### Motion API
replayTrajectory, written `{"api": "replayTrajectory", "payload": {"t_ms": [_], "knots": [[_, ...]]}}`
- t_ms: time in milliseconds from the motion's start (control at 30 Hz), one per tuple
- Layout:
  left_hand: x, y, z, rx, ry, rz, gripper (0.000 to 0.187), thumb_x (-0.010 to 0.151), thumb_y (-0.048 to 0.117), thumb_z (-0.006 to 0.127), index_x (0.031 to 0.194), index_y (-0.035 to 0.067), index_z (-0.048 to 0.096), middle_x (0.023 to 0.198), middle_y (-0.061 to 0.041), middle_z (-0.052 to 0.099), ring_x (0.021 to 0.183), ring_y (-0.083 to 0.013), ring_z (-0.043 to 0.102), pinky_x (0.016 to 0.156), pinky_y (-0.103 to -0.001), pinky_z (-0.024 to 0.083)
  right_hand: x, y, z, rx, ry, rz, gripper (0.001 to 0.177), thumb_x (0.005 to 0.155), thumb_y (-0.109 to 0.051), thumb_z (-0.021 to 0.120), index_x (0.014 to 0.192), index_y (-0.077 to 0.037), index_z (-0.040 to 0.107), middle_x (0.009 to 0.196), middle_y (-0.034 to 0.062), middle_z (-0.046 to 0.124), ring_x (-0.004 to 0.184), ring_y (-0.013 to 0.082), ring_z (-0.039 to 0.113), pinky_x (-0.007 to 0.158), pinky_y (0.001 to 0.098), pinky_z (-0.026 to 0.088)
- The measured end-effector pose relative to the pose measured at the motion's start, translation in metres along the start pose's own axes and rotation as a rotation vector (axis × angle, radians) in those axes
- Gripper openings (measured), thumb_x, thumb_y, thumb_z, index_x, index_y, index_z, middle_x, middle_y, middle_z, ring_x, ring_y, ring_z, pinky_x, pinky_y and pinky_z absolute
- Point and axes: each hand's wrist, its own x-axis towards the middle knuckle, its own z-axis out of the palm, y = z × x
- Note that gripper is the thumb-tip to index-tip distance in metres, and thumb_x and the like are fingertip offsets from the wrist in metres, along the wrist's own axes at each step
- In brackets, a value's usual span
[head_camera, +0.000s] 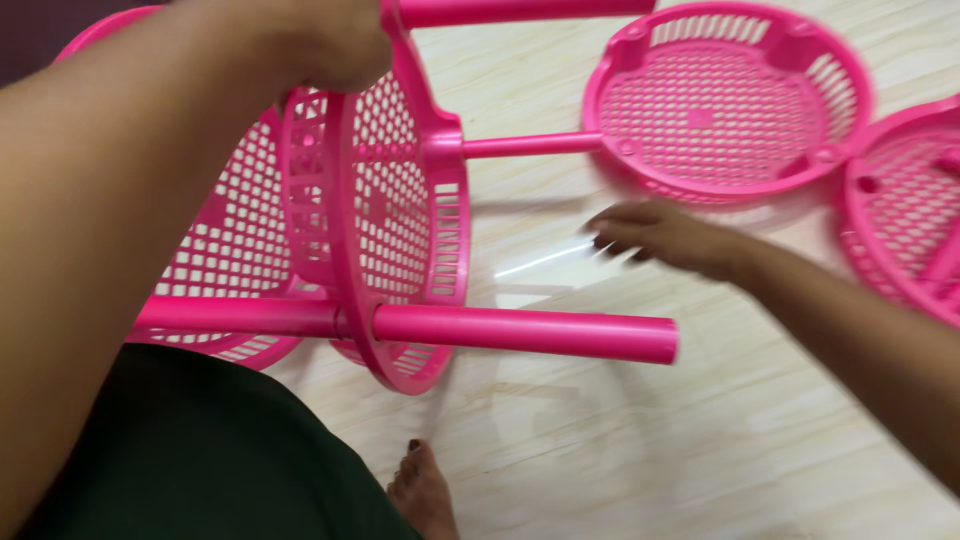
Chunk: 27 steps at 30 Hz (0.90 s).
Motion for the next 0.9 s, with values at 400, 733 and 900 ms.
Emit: {"api": "replayTrajectory", "payload": {"t_ms": [400,733,900], "knots": [[0.0,0.025,0.006,-0.187,-0.013,-0.03,0.06,0.1,0.018,0.045,0.155,0.002,0.027,0.128,-0.029,0.066,0.118,-0.044,0.065,0.1,-0.055,0.049,-0.124,-0.121,0.062,0.534,-0.607,0.206,0.074,0.094,-0.062,0.041,0.126,-0.001,0.065,0.099,0.0163,0.08,0.077,0.0194,0.076,0.068,0.0312,0.062],[-0.038,0.108,0.003,-0.503,0.014,0.098,0.072,0.084,0.036,0.064,0.147,0.005,0.047,0.129,-0.021,0.07,0.12,-0.0364,0.069,0.102,-0.049,0.054,-0.219,-0.114,0.02,-0.25,-0.284,0.336,0.042,0.081,-0.043,0.08,0.102,-0.007,0.075,0.06,-0.0021,0.055,0.049,0.0085,0.051,0.044,0.0277,0.037],[-0.072,0.121,0.042,-0.798,0.092,0.279,0.126,0.072,0.052,0.085,0.158,0.003,0.007,0.159,-0.039,0.01,0.143,-0.0502,0.028,0.114,-0.051,0.032,-0.248,-0.095,0.021,-0.236,-0.172,0.283,0.047,0.08,-0.048,0.082,0.092,-0.004,0.074,0.056,-0.0013,0.051,0.046,0.0103,0.047,0.045,0.0286,0.038]]}}
